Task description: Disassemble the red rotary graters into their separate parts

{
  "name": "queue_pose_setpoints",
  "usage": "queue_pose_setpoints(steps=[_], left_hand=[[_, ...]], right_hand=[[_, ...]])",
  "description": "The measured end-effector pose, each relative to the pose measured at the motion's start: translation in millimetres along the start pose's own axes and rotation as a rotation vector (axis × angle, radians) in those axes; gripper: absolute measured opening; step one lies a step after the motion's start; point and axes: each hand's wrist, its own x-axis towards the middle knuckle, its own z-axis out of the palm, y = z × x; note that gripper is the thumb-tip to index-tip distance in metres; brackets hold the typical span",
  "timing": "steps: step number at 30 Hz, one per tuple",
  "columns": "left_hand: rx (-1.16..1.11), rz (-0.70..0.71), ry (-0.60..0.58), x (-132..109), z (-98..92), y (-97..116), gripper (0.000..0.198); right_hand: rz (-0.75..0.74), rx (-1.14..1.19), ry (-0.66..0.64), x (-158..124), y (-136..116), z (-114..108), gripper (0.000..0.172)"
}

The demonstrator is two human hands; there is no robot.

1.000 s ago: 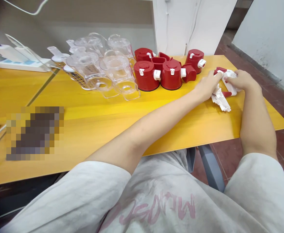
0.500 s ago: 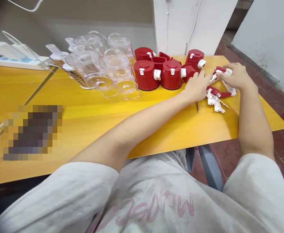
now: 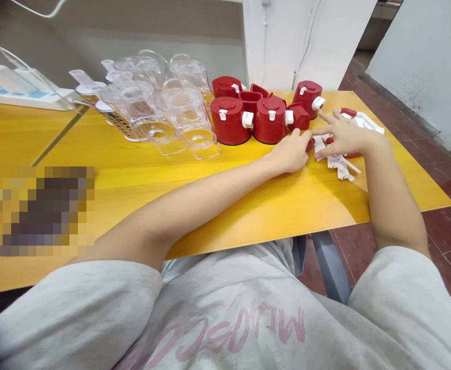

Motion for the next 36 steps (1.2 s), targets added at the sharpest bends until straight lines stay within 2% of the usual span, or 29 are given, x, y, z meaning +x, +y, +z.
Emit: queue_pose_setpoints(steps=[4,9,12,15,17,18,19,21,23,24,27,29,31,34,36], left_hand=[[-0.030,-0.019,-0.034,-18,-13.7,-16,0.048],[0.042,-0.016,-0.067,-49,-28.8,-36,0.039],[0.093,0.017,-0.072,-74,-34.9,-45,0.039],[0.116,0.042,-0.061,-100,-36.6,-53,0.039],[0.131,0.057,-0.050,-118,-35.3,-58,0.037],[0.141,0.057,-0.037,-127,-34.7,-61,0.038],[0.148,0.056,-0.016,-136,-34.6,-64,0.040],[0.147,0.063,0.062,-152,-37.7,-69,0.047],[0.110,0.116,0.186,-166,-47.2,-74,0.047],[0.080,0.157,0.269,-172,-54.5,-76,0.046],[0.006,0.230,0.548,-183,-81.0,-92,0.047],[0.012,0.170,0.702,-186,-95.3,-110,0.056],[0.032,0.070,0.807,-185,-102.0,-132,0.070],[0.066,-0.010,0.858,-180,-99.6,-162,0.086],[0.092,-0.025,0.857,-177,-96.3,-172,0.088]], right_hand=[[0.016,-0.021,0.010,10,14,7,0.063],[0.028,0.022,0.073,12,15,6,0.055],[0.022,0.122,0.177,1,5,-2,0.049],[0.048,0.270,0.367,-18,-13,-18,0.040],[-0.042,0.340,0.502,-29,-32,-29,0.035],[-0.131,0.362,0.528,-33,-44,-33,0.035],[-0.232,0.370,0.506,-34,-57,-35,0.037],[-0.412,0.328,0.314,-31,-87,-35,0.050],[-0.432,0.196,0.048,-22,-115,-29,0.064],[-0.414,0.119,-0.034,-17,-127,-24,0.065],[-0.373,-0.001,-0.190,-5,-144,-11,0.042],[-0.380,0.034,-0.230,-1,-143,-4,0.030],[-0.389,0.108,-0.213,2,-136,2,0.029],[-0.414,0.188,-0.098,12,-127,14,0.030],[-0.462,0.233,0.004,22,-124,25,0.030]])
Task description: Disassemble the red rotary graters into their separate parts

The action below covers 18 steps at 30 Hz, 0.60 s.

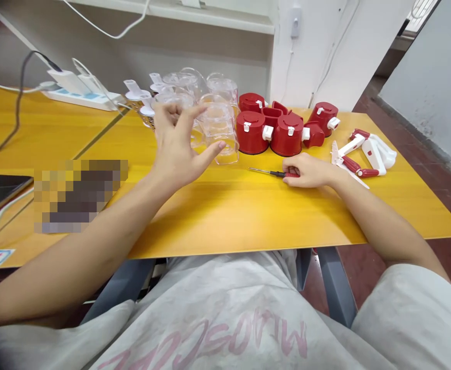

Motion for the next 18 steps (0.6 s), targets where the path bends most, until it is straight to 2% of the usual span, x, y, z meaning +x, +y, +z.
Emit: queue_pose_setpoints(steps=[4,7,11,18], left_hand=[[0.037,-0.002,-0.018,2,-0.4,-2,0.068],[0.038,0.018,-0.006,4,-5.4,4,0.057],[-0.038,0.066,0.008,2,-6.3,11,0.057],[-0.184,0.089,-0.088,-2,-5.3,25,0.055]], right_hand=[[-0.123,0.044,0.169,15,13,21,0.036],[-0.174,0.047,0.246,20,16,29,0.037],[-0.146,0.043,0.229,19,13,30,0.038],[-0.100,0.045,0.196,16,7,23,0.040]])
